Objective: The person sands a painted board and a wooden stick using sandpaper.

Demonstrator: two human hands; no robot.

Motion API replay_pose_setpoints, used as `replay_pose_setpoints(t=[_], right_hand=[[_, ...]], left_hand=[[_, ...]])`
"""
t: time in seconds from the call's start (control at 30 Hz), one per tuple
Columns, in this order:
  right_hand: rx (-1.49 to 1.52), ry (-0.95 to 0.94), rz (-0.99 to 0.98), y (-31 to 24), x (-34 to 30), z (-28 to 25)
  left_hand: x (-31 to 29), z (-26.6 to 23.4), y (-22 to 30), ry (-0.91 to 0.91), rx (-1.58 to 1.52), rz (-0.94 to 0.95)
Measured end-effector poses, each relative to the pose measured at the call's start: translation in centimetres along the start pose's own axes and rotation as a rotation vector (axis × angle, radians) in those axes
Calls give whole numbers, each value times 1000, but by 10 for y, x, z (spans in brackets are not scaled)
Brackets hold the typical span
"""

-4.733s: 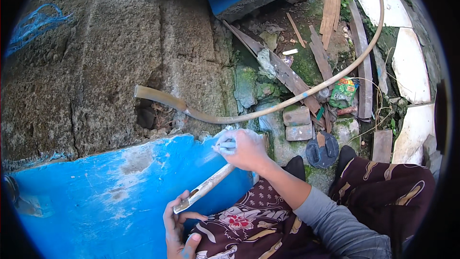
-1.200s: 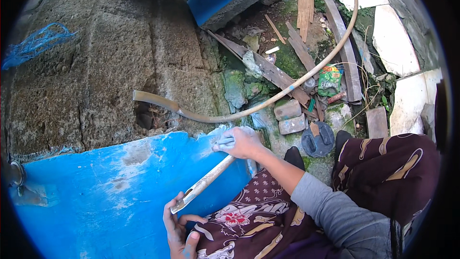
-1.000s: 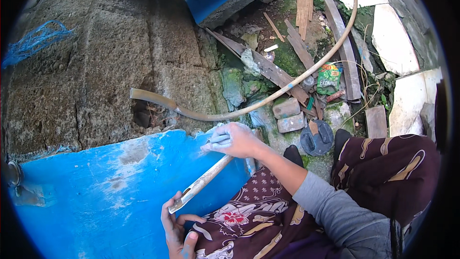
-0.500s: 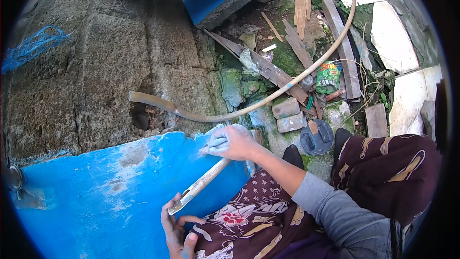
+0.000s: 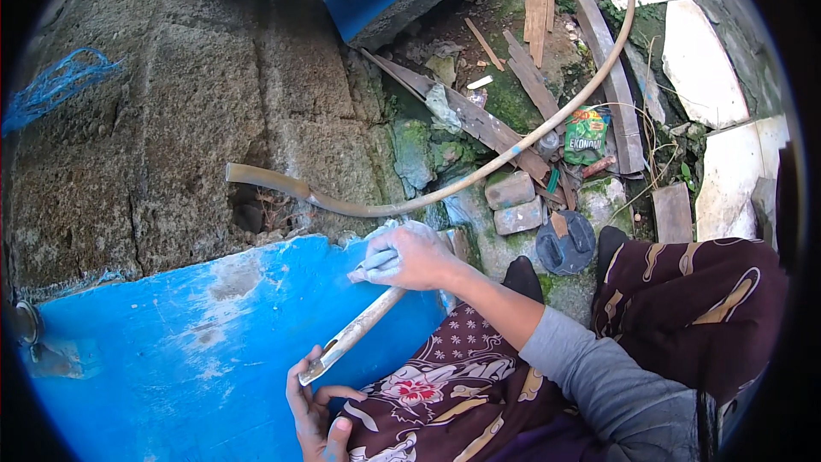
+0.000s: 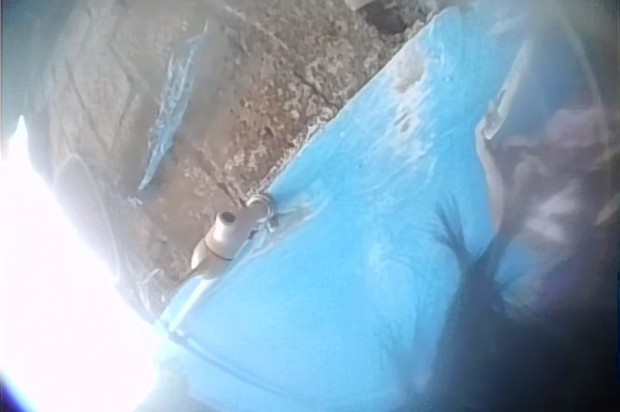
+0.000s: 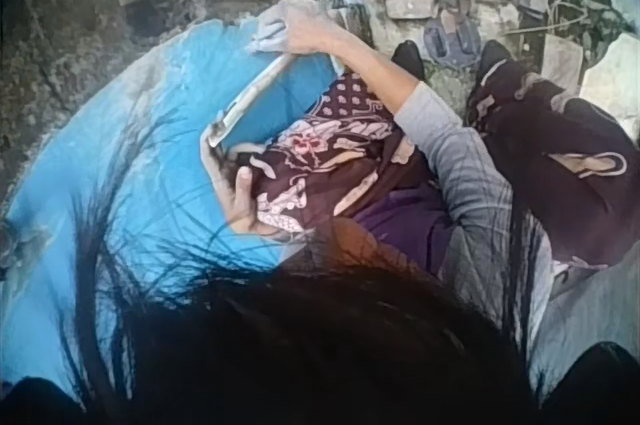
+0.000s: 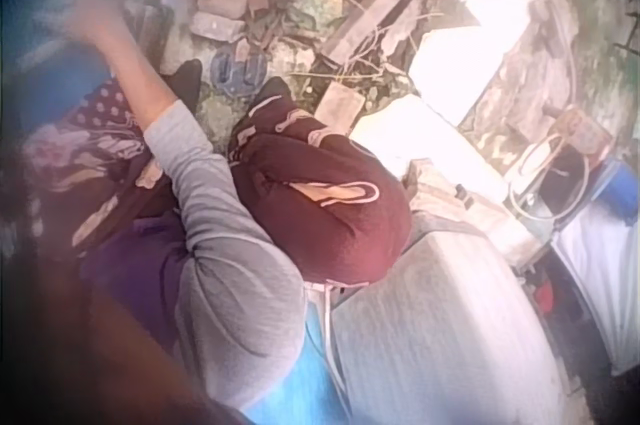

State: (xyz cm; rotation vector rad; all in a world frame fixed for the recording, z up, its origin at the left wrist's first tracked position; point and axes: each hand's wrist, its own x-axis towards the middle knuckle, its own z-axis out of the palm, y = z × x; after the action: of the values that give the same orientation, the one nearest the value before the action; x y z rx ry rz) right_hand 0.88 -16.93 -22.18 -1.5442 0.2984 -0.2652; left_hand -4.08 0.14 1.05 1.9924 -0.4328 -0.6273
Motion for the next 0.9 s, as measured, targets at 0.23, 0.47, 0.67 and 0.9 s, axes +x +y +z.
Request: replay_pose_setpoints(t=[0.23,0.47,0.67,0.9], right_hand=[[-163,-19,128,23,-2,6],[-5,96,36,11,-6,0],[-90,-15,72,14,-2,11],[-166,78,88,13,-7,-3]], left_hand=[[0,-9,-5,-82,-24,1],[-4,-18,-14,-36,69,-7],[-3,-19,-13,-60,81,-19],[-2,-11,-7,-37,46,-34]])
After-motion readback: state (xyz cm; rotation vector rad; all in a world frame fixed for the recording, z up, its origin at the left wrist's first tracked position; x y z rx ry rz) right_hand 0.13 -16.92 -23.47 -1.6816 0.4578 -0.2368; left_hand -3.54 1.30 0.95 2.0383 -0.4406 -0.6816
